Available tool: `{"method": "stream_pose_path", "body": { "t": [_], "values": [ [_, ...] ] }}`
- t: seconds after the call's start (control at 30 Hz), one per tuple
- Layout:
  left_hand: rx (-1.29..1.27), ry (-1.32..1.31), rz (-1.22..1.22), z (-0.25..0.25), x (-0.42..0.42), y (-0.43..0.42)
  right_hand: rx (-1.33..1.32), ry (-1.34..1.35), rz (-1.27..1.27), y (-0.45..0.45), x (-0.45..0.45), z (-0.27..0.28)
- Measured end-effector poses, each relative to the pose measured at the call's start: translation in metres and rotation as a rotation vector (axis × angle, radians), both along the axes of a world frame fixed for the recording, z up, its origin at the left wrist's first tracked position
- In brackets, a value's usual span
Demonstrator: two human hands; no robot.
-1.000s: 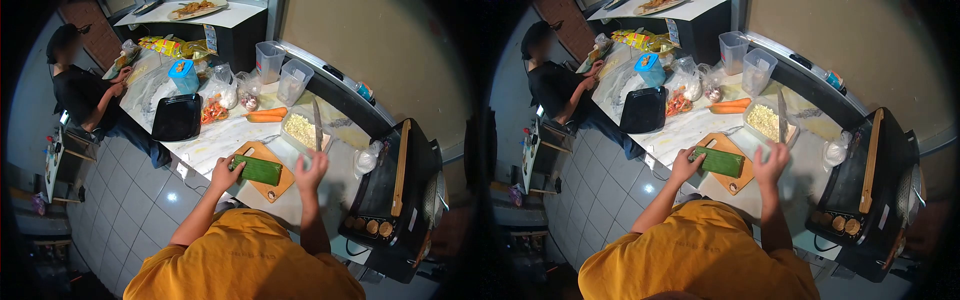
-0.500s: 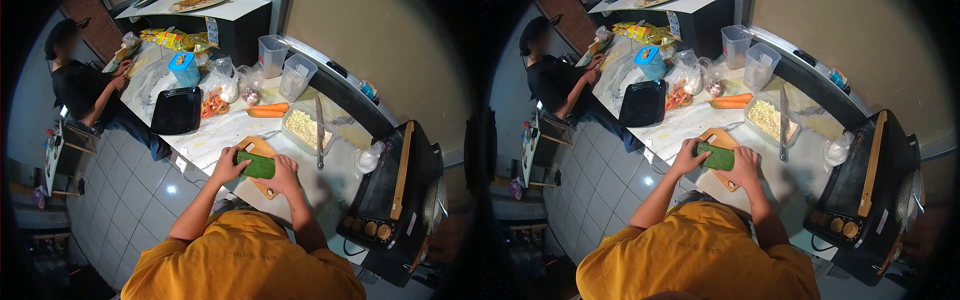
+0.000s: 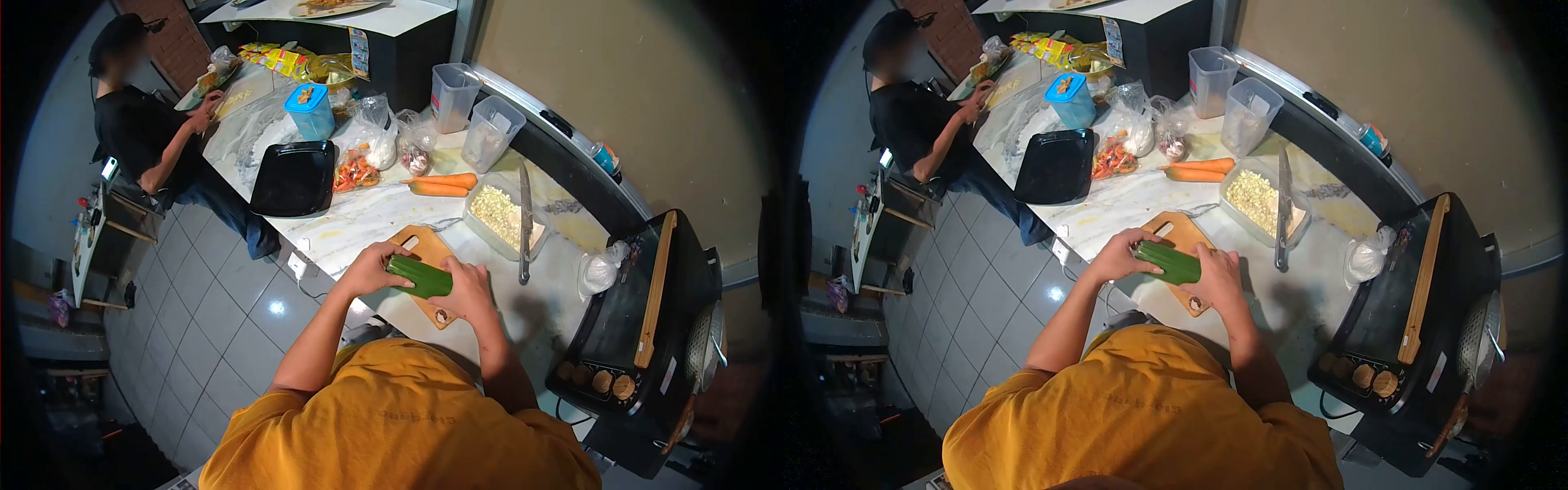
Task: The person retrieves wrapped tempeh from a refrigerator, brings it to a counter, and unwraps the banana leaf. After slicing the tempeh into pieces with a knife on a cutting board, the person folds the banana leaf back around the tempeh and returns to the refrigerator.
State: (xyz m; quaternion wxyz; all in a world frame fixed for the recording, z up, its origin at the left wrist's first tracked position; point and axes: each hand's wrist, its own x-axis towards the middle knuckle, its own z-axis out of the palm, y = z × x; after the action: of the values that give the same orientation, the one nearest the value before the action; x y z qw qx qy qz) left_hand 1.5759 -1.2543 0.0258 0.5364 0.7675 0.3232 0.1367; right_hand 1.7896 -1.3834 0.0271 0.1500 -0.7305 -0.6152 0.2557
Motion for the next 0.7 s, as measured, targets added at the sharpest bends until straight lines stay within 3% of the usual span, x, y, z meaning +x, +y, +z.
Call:
{"method": "stream_pose_path", "body": {
  "t": [0.03,0.1,0.2,0.47,0.7],
  "values": [
    [0.003,-0.001,0.001,-0.001,0.001,0.0,0.003,-0.001,0.001,0.0,0.001,-0.003],
    [0.419,-0.145,0.009,-0.006,0.004,0.001,0.314,-0.17,0.034,0.0,0.001,-0.01],
    [0.601,-0.163,0.027,-0.013,0.003,-0.004,0.51,-0.275,-0.014,-0.001,-0.005,-0.013],
    [0.737,0.006,-0.07,-0.032,-0.007,-0.03,0.38,-0.156,0.045,-0.022,-0.026,-0.011],
    [0.692,0.017,-0.106,-0.033,-0.007,-0.032,0.347,-0.089,0.052,-0.022,-0.021,-0.023]
  ]
}}
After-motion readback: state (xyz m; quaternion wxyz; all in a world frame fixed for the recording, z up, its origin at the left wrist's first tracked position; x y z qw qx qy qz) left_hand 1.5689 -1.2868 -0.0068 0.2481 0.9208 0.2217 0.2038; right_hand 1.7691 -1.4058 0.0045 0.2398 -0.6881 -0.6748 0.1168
